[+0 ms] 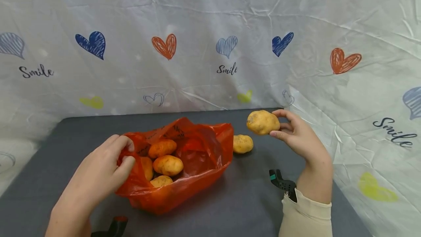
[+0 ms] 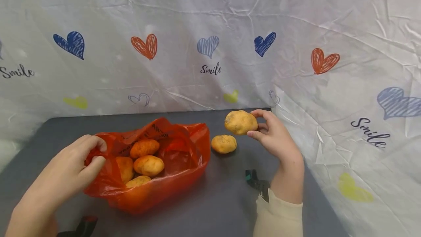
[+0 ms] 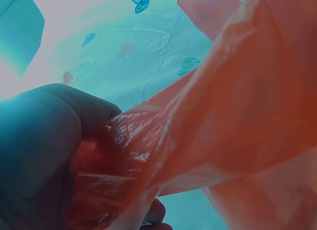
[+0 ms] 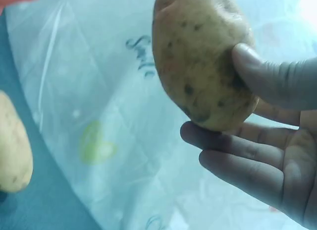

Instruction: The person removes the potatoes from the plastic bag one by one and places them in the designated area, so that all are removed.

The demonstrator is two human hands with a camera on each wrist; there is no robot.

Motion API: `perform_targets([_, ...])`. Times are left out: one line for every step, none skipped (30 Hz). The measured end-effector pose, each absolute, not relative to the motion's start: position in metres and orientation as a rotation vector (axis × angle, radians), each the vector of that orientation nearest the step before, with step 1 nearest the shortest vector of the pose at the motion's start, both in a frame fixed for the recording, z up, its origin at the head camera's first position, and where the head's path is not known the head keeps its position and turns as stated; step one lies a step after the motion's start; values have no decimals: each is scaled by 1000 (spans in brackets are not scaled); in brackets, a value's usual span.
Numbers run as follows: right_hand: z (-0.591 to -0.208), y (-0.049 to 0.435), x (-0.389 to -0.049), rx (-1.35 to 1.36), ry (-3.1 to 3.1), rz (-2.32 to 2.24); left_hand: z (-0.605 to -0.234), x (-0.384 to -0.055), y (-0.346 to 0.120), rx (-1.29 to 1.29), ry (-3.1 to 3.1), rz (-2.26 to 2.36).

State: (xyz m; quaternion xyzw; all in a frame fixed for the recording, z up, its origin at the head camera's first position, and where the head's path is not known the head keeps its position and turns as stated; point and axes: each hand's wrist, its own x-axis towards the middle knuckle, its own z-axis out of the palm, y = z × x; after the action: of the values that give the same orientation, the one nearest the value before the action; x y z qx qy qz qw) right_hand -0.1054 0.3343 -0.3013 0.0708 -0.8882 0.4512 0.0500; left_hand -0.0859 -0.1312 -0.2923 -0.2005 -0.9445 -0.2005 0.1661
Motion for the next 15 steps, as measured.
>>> perform_targets([-304,337,-108,200,-2707,1383,-292,-86,-132,-568,-2688,-568])
perform_targets([-307,339,-111,195,-2712,1382,-291,-87,-132,-567,-2689,-566])
perform_targets([-310,341,-113,193,-2716,1385,-291,-87,-132,-566,-2693,-568])
perform_targets([-313,343,-115,177,-2720,1389,-291,-87,-132,-565,-2705,-575])
perform_targets([-316,345,-118,170,-2727,1391,-290,-88,-132,-561,-2717,-578])
perform_targets([-319,347,-120,148,-2737,1387,-290,-88,-132,-558,-2731,-580])
perform_targets([-322,348,-122,129,-2749,1387,-290,-88,-132,-554,-2742,-578])
perform_targets([-325,350,-125,114,-2762,1383,-290,-88,-131,-552,-2754,-584])
perform_targets([-328,351,-127,99,-2774,1381,-291,-88,-131,-549,-2762,-587])
perform_targets([-331,352,-130,87,-2786,1373,-291,-88,-131,-547,-2769,-590])
perform_targets([-333,354,-132,74,-2800,1361,-291,-88,-131,-547,-2767,-583])
perform_targets([-336,355,-134,66,-2812,1347,-291,-88,-131,-546,-2768,-584])
perform_targets([-339,356,-136,60,-2820,1342,-291,-88,-131,-544,-2763,-576])
perform_targets([-341,357,-138,54,-2828,1336,-291,-88,-131,-545,-2766,-581])
perform_targets([-344,359,-140,44,-2835,1331,-291,-88,-131,-547,-2765,-584])
